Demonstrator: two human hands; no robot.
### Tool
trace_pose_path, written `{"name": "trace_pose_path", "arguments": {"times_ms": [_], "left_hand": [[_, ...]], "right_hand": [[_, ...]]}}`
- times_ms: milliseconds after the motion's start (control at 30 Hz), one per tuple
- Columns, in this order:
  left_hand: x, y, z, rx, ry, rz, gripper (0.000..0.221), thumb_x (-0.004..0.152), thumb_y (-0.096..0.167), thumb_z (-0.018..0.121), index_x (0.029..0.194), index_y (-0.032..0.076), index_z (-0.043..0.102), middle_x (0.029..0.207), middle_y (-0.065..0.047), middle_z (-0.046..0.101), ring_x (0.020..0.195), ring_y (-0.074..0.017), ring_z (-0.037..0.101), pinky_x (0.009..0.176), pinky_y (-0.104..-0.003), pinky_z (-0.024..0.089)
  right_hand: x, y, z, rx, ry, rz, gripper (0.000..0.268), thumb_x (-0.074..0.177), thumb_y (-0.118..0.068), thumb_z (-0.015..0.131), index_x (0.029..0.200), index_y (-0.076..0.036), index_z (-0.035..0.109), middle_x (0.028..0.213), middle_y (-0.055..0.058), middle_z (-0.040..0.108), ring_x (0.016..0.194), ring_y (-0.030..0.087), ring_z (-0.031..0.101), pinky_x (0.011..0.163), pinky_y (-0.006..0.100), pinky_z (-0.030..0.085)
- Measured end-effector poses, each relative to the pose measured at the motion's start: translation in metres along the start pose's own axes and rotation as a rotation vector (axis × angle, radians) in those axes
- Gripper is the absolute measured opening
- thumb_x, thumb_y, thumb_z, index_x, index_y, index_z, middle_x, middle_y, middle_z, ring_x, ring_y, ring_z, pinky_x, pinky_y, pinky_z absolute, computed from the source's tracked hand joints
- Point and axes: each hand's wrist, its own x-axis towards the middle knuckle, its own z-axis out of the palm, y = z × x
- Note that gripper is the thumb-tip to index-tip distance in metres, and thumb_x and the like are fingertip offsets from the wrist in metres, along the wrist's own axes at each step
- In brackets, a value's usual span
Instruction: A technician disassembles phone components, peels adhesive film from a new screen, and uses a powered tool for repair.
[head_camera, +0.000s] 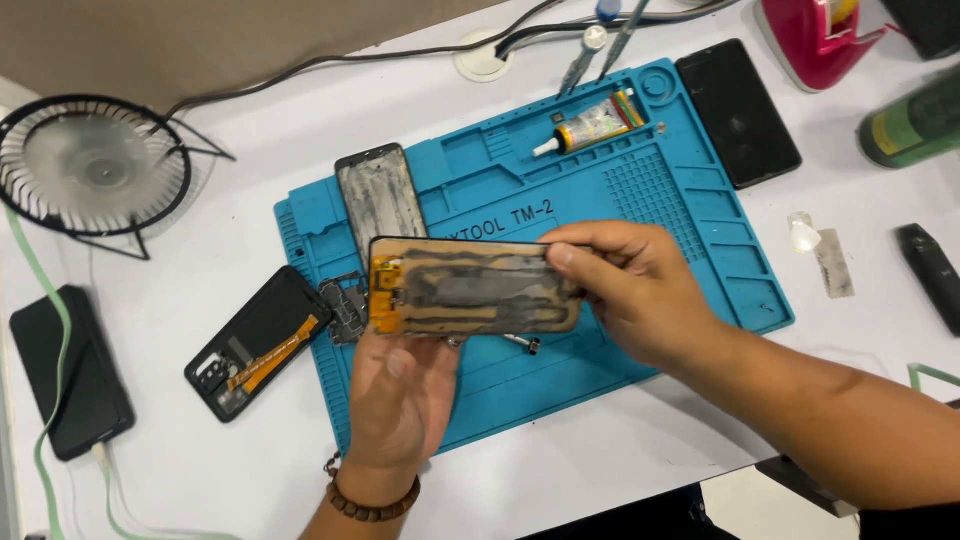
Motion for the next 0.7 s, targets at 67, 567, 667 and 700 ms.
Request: {"name": "trace_pose_path", "arguments": {"times_ms": [67,567,667,700], "left_hand": [[-0.004,-0.009,0.001,0.164,0.185,0.0,0.056,0.097,0.019,0.073,0.146,0.0,0.051,0.14,-0.015,0.062,0.134,-0.0355,0.058,0.114,-0.052,0.05],[-0.01,-0.033,-0.012,0.412,0.691,0.057,0.045,0.087,0.012,0.068,0.129,-0.002,0.061,0.116,-0.016,0.068,0.104,-0.0291,0.069,0.092,-0.044,0.062],[-0.006,-0.025,-0.029,0.417,0.585,0.028,0.044,0.087,0.012,0.068,0.128,-0.003,0.061,0.116,-0.016,0.068,0.103,-0.0287,0.069,0.092,-0.044,0.061],[-0.004,-0.024,-0.033,0.413,0.56,0.015,0.044,0.087,0.012,0.068,0.128,-0.003,0.061,0.116,-0.016,0.068,0.103,-0.0287,0.069,0.092,-0.044,0.061]], "right_hand": [[-0.003,0.006,0.008,0.072,-0.056,0.088,0.022,0.093,-0.008,0.07,0.11,0.004,0.077,0.096,0.015,0.079,0.085,0.018,0.072,0.076,0.029,0.058],[-0.015,0.01,0.029,0.08,-0.304,0.01,0.014,0.094,-0.01,0.074,0.108,-0.005,0.075,0.101,0.005,0.066,0.092,0.014,0.069,0.082,0.024,0.059],[-0.011,0.013,0.028,-0.034,-0.381,0.026,0.02,0.091,-0.019,0.077,0.107,-0.007,0.076,0.105,0.005,0.075,0.095,0.009,0.069,0.088,0.021,0.057],[-0.012,0.009,0.027,-0.038,-0.354,0.017,0.02,0.091,-0.019,0.077,0.107,-0.007,0.076,0.105,0.005,0.075,0.095,0.009,0.069,0.088,0.021,0.057]]}}
